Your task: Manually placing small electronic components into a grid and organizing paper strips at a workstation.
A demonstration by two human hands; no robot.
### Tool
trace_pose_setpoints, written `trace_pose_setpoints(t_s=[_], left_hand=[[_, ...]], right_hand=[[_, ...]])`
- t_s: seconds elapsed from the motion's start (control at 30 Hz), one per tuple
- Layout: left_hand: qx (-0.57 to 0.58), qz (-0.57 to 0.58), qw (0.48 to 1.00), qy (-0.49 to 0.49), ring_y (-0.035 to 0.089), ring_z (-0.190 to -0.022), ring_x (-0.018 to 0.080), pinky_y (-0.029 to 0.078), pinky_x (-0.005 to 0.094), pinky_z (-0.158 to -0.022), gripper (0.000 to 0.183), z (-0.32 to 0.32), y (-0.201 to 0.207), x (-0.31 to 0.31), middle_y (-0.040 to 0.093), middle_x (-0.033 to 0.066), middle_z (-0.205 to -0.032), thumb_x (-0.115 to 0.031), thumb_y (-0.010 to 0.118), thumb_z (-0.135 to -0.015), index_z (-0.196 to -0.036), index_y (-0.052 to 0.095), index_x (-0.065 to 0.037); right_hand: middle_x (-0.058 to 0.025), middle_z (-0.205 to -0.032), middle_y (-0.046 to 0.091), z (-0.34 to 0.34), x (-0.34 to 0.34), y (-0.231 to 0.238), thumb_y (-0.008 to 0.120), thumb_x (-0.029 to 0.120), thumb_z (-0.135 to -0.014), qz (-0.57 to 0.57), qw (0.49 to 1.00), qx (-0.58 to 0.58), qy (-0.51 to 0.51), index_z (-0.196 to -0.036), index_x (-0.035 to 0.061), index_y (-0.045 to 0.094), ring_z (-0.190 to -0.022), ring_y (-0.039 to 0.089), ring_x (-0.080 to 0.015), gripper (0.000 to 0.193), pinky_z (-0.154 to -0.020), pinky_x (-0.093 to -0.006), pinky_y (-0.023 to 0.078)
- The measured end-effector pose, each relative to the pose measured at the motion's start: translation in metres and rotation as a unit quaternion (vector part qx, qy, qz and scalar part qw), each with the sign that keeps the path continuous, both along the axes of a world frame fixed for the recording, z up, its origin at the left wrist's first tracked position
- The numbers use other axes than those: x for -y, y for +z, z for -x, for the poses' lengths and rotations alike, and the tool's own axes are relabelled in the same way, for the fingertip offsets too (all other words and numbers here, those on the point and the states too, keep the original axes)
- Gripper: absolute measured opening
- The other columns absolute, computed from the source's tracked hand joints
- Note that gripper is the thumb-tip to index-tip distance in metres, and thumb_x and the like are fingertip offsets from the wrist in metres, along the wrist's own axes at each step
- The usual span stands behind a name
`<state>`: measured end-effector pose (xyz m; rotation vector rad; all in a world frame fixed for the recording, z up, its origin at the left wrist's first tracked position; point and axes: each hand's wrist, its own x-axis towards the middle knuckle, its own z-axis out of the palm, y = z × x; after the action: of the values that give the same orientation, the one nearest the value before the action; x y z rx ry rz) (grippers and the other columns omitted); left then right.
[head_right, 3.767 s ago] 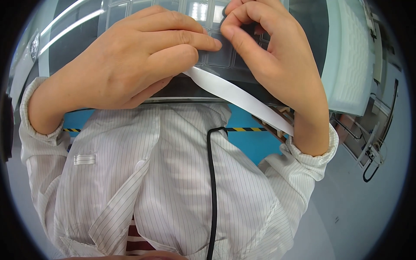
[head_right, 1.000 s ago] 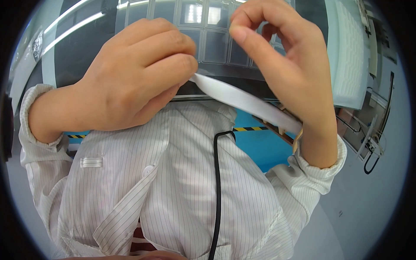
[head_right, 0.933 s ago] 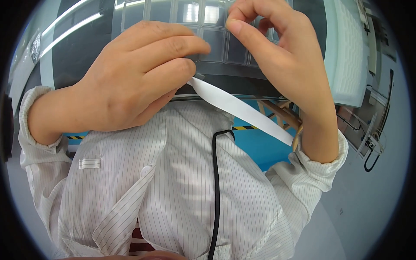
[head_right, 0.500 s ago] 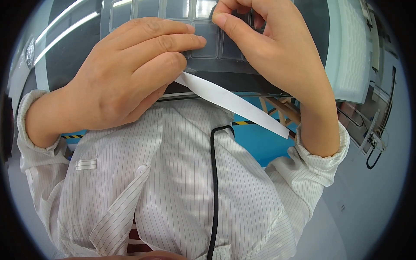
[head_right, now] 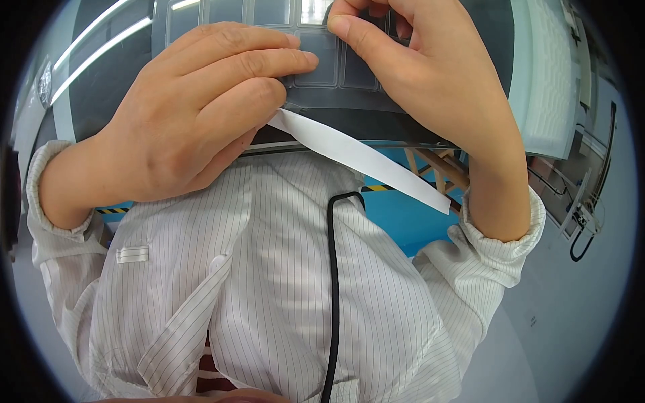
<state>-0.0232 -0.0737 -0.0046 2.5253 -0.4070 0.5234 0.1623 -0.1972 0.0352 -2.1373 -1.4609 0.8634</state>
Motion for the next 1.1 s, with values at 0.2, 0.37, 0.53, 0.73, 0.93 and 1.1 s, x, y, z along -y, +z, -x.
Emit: trace_pose_setpoints(t_s=[0.2,0.37,0.53,0.73,0.93,1.1], left_hand=[[0.026,-0.024,0.999,0.025,0.066,-0.109,0.0358,0.055,0.0442,-0.086,0.021,-0.007,-0.003,0.011,0.069,0.0173,-0.116,0.002,0.072,-0.073,-0.086,0.055,0.001],[0.018,0.028,0.999,0.022,0.066,-0.110,0.0348,0.055,0.0438,-0.087,0.021,-0.006,-0.010,0.017,0.069,0.0170,-0.116,0.002,0.072,-0.073,-0.088,0.057,0.002],[0.002,0.044,0.999,0.009,0.066,-0.110,0.0340,0.054,0.0432,-0.088,0.022,-0.009,-0.005,0.021,0.069,0.0167,-0.116,0.002,0.072,-0.074,-0.090,0.058,0.002],[-0.015,0.029,0.999,0.019,0.065,-0.110,0.0336,0.054,0.0432,-0.090,0.021,-0.005,-0.011,0.019,0.068,0.0163,-0.117,0.001,0.072,-0.074,-0.090,0.058,0.002],[-0.035,0.014,0.999,0.007,0.065,-0.111,0.0338,0.054,0.0438,-0.091,0.021,0.004,-0.026,0.003,0.068,0.0162,-0.118,0.000,0.071,-0.075,-0.091,0.058,0.002],[-0.013,0.020,1.000,0.016,0.064,-0.104,0.0308,0.052,0.0414,-0.088,0.016,0.007,-0.032,0.001,0.067,0.0142,-0.110,-0.003,0.069,-0.076,-0.088,0.058,0.001]], right_hand=[[-0.0043,-0.094,0.053,0.000,0.004,0.006,0.071,0.004,-0.090,-0.004,1.000,0.008,-0.002,-0.086,0.0008,0.063,-0.075,0.046,-0.0110,0.009,-0.066,-0.0241,0.038],[-0.0041,-0.093,0.053,0.001,0.011,0.014,0.073,0.003,-0.087,-0.009,1.000,0.020,-0.005,-0.086,0.0015,0.063,-0.076,0.047,-0.0118,0.010,-0.067,-0.0243,0.038],[-0.0038,-0.092,0.054,0.000,0.016,0.021,0.075,0.002,-0.085,-0.013,0.999,0.035,-0.010,-0.085,0.0023,0.063,-0.078,0.047,-0.0126,0.012,-0.068,-0.0245,0.039],[-0.0050,-0.093,0.055,-0.009,0.013,-0.005,0.077,0.001,-0.083,-0.068,0.997,0.031,0.011,-0.084,0.0015,0.064,-0.078,0.049,-0.0135,0.013,-0.067,-0.0250,0.040],[-0.0060,-0.093,0.057,0.003,0.006,-0.026,0.075,0.000,-0.085,-0.125,0.991,0.043,0.023,-0.085,-0.0001,0.064,-0.078,0.052,-0.0129,0.011,-0.067,-0.0244,0.041],[-0.0058,-0.095,0.057,0.004,0.006,-0.025,0.072,0.000,-0.089,-0.083,0.996,-0.024,-0.018,-0.086,-0.0006,0.064,-0.077,0.051,-0.0099,0.008,-0.066,-0.0227,0.040]])
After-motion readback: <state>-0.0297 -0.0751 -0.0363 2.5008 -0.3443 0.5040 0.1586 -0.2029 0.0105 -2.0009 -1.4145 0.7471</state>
